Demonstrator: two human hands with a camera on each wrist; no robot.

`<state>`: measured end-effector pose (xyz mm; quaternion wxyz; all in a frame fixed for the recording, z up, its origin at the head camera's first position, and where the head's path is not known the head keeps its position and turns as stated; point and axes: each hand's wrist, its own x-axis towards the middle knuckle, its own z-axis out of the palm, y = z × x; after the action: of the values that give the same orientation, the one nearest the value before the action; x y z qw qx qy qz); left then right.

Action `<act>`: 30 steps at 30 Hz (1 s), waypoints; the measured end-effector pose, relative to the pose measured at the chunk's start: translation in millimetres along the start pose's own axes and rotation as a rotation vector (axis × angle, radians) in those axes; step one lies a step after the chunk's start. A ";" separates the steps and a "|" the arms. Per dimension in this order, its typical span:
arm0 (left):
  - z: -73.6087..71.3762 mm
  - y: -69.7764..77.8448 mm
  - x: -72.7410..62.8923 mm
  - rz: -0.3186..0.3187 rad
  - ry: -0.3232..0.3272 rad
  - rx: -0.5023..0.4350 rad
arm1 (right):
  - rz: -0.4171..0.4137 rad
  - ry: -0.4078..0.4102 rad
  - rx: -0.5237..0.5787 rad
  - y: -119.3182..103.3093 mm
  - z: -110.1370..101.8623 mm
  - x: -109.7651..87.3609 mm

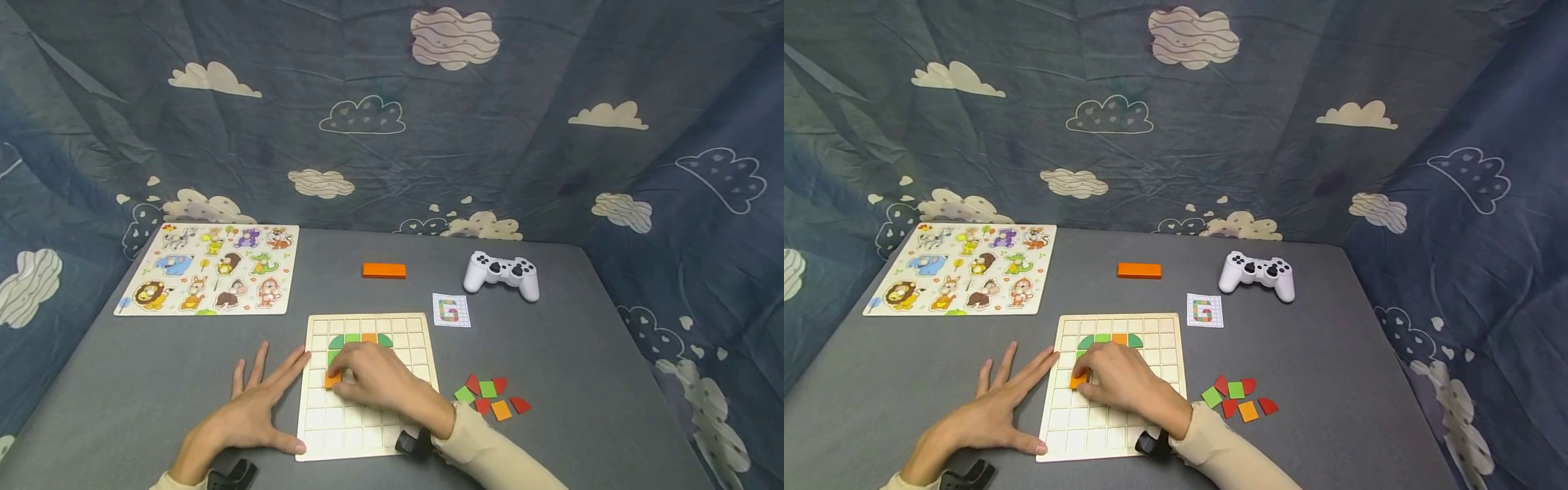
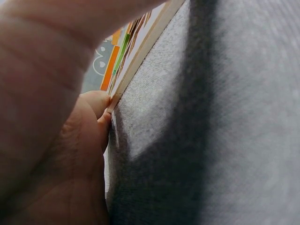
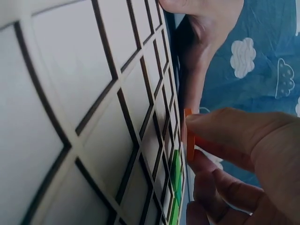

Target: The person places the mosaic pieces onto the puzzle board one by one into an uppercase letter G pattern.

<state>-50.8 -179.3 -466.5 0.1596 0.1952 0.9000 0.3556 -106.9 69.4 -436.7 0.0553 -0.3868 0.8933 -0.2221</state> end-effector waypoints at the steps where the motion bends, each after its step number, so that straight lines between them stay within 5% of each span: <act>1: -0.1 0.1 -0.2 -0.002 0.000 0.002 | 0.001 0.001 -0.006 -0.5 0.8 0.2; 30: 2.2 0.3 -0.3 -0.008 0.019 0.019 | 0.055 0.025 -0.134 -5.5 7.9 2.3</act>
<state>-49.5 -178.0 -467.9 0.1509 0.1896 0.9055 0.3483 -102.7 61.7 -441.3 0.0244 -0.3622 0.9170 -0.1650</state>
